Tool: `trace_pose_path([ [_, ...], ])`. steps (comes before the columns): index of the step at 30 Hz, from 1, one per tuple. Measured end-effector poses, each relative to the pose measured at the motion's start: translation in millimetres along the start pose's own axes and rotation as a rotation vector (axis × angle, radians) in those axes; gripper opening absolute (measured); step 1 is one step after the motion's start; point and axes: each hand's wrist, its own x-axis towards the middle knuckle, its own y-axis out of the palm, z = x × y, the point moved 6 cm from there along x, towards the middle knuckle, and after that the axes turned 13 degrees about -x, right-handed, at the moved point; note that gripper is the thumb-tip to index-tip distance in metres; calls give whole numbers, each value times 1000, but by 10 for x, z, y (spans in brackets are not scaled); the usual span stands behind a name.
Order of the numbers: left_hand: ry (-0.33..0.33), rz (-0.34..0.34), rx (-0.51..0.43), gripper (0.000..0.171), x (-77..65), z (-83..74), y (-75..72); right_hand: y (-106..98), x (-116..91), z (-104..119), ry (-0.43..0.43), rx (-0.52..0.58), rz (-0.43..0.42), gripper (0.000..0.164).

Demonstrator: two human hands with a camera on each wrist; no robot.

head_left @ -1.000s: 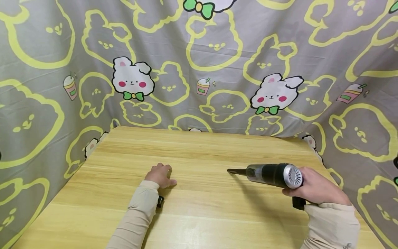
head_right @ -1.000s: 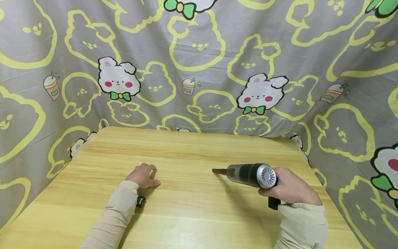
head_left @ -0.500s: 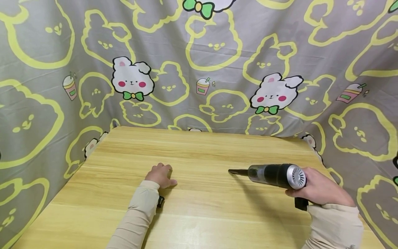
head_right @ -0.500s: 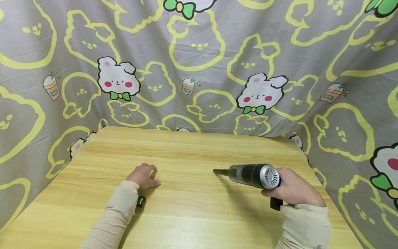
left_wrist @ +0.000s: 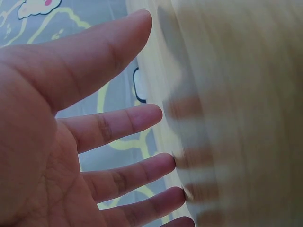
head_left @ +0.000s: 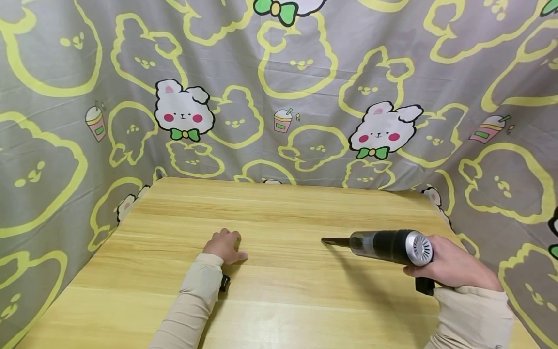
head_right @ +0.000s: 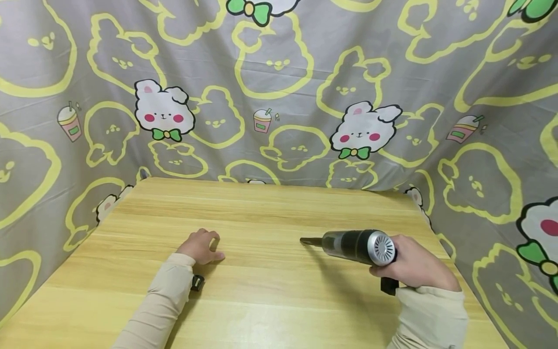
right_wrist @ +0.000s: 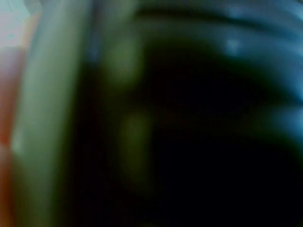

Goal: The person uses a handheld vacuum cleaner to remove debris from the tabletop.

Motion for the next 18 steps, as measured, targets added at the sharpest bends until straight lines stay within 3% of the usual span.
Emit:
trace_pose_path([
  [18, -1, -3, 6, 56, 5, 4, 2, -8, -43, -14, 15, 12, 28, 21],
])
